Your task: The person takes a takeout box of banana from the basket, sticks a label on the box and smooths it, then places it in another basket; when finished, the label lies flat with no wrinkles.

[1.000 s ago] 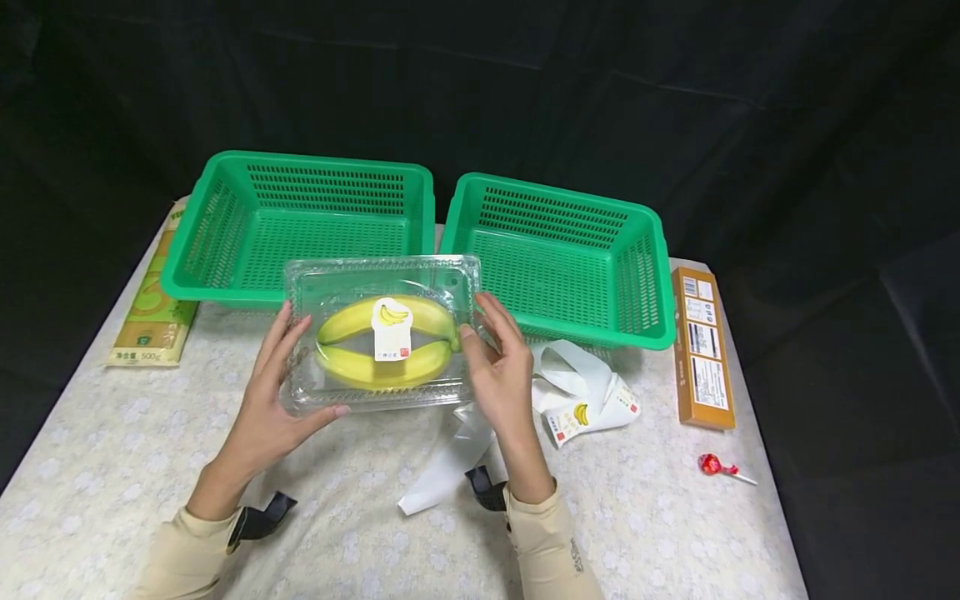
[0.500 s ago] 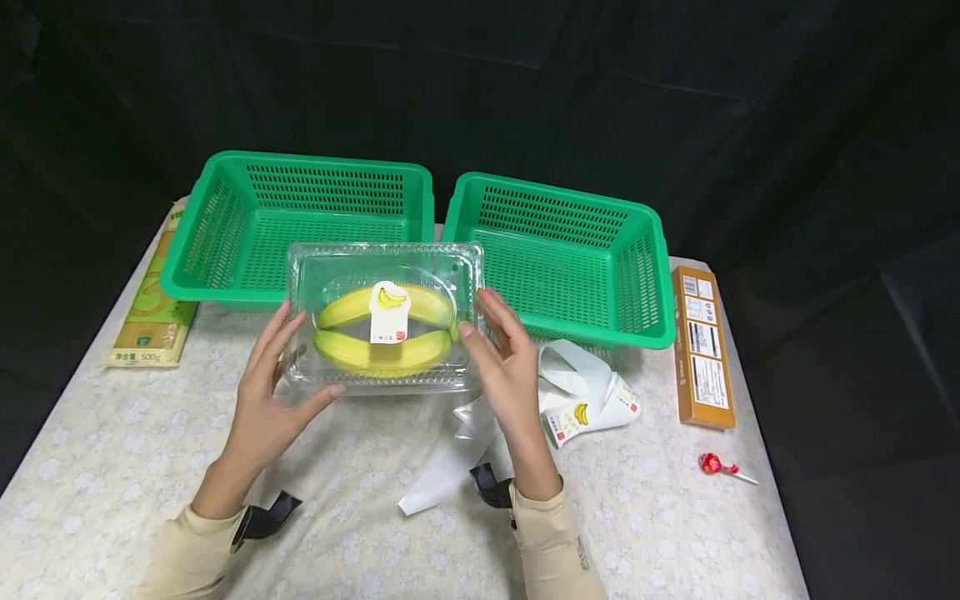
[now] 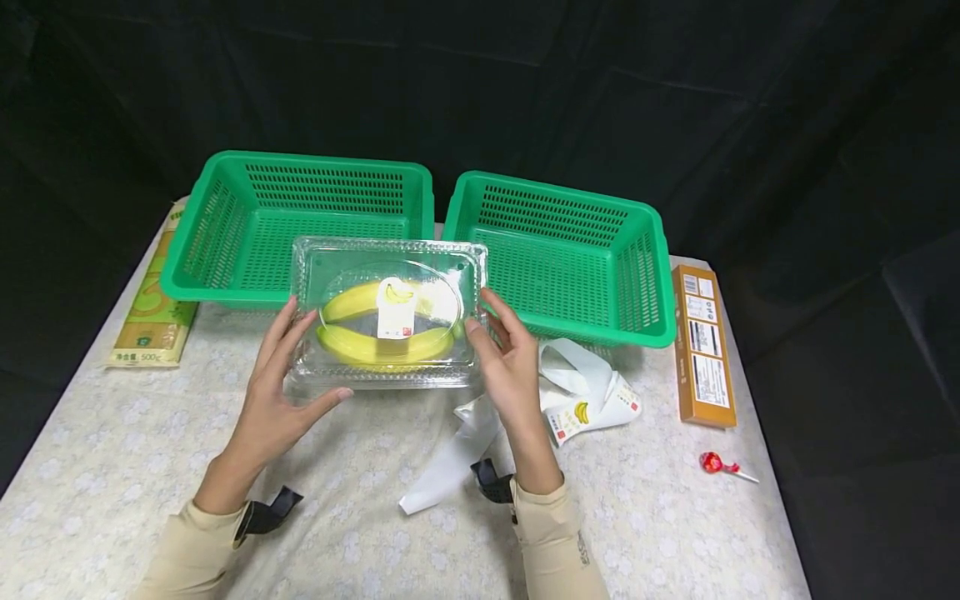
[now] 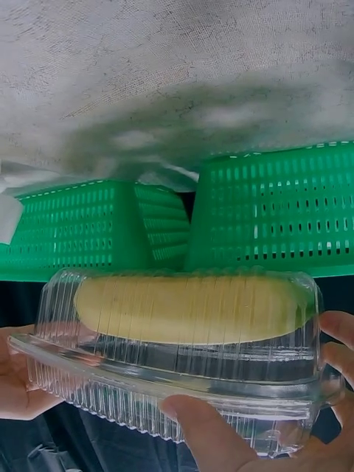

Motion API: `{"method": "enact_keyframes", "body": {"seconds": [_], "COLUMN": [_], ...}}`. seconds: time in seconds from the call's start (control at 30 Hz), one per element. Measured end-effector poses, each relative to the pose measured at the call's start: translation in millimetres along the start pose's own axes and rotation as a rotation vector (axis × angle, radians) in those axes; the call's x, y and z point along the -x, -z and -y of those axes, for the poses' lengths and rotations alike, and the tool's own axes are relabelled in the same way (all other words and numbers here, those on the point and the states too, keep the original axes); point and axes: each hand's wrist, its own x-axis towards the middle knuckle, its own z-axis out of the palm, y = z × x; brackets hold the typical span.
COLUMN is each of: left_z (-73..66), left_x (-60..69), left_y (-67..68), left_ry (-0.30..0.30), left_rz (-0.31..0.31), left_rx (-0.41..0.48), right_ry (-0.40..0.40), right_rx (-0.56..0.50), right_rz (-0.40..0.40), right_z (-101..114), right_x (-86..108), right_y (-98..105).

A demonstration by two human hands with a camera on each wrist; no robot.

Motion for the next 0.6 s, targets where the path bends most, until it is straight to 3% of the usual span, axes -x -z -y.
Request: {"method": "enact_keyframes", "body": {"seconds": [0.3,0.6], "left_z": [-0.6,-2.4], "left_x": [-1.0,-4.7], "left_y": [0.1,-4.9], "left_ry": [-0.002,0.010], "left_rz": [-0.016,-0.122], "left_rx": [-0.007,0.036], "right_ry": [0.021,0.034], "right_rx": [0.000,-0.085], "right_rz": [-0.009,-0.032], "right_z": [-2.5,-1.9], "right_x": [0.1,3.2], "right_y": [-0.8,0.6]}}
